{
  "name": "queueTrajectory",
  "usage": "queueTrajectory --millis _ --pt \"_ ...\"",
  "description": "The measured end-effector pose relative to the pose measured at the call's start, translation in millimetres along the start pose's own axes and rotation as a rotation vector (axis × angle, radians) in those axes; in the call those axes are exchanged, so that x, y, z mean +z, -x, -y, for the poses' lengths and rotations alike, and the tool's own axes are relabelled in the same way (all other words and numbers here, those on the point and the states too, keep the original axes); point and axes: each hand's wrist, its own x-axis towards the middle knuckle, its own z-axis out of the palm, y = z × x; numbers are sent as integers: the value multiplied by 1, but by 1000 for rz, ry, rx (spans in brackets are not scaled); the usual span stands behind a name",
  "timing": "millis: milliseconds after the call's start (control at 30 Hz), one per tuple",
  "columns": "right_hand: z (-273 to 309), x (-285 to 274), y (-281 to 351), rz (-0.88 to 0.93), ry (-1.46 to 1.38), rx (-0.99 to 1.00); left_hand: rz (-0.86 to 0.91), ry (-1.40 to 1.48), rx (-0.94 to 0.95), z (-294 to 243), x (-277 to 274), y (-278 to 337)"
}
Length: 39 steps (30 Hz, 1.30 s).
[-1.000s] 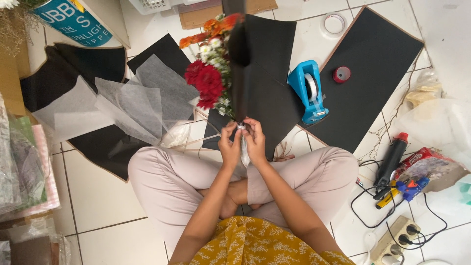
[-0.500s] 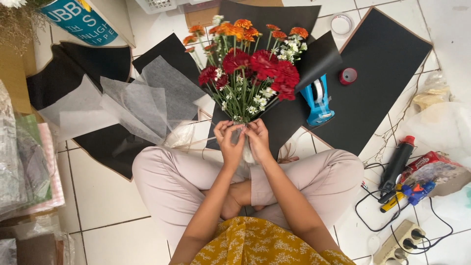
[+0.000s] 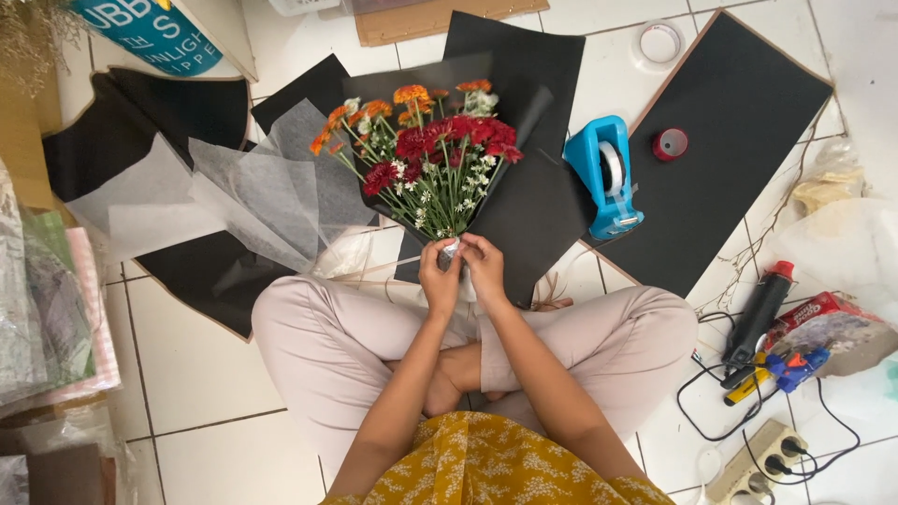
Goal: The person wraps a bouquet of red and orange flowers with black paper. They secure the paper around the stems using tape, fold the paper neatly, and adjust the wrapping to create a finished bouquet.
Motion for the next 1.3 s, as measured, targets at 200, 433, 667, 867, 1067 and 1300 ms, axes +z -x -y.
queueTrajectory --millis 200,433,667,867,1067,1300 --pt "-21 -2 2 -84 146 26 43 -46 -55 16 2 0" --pt "-25 3 8 -225 261 -12 90 -80 -28 32 11 3" --pt "-17 10 16 -286 299 -72 3 -113 -14 38 13 4" --pt "-12 10 16 -306 351 -229 -34 -115 -17 34 14 4" --pt "-14 7 16 -292 409 -346 -30 -49 -88 21 6 1" --pt "-10 9 17 -283 373 -370 8 14 -143 19 3 -3"
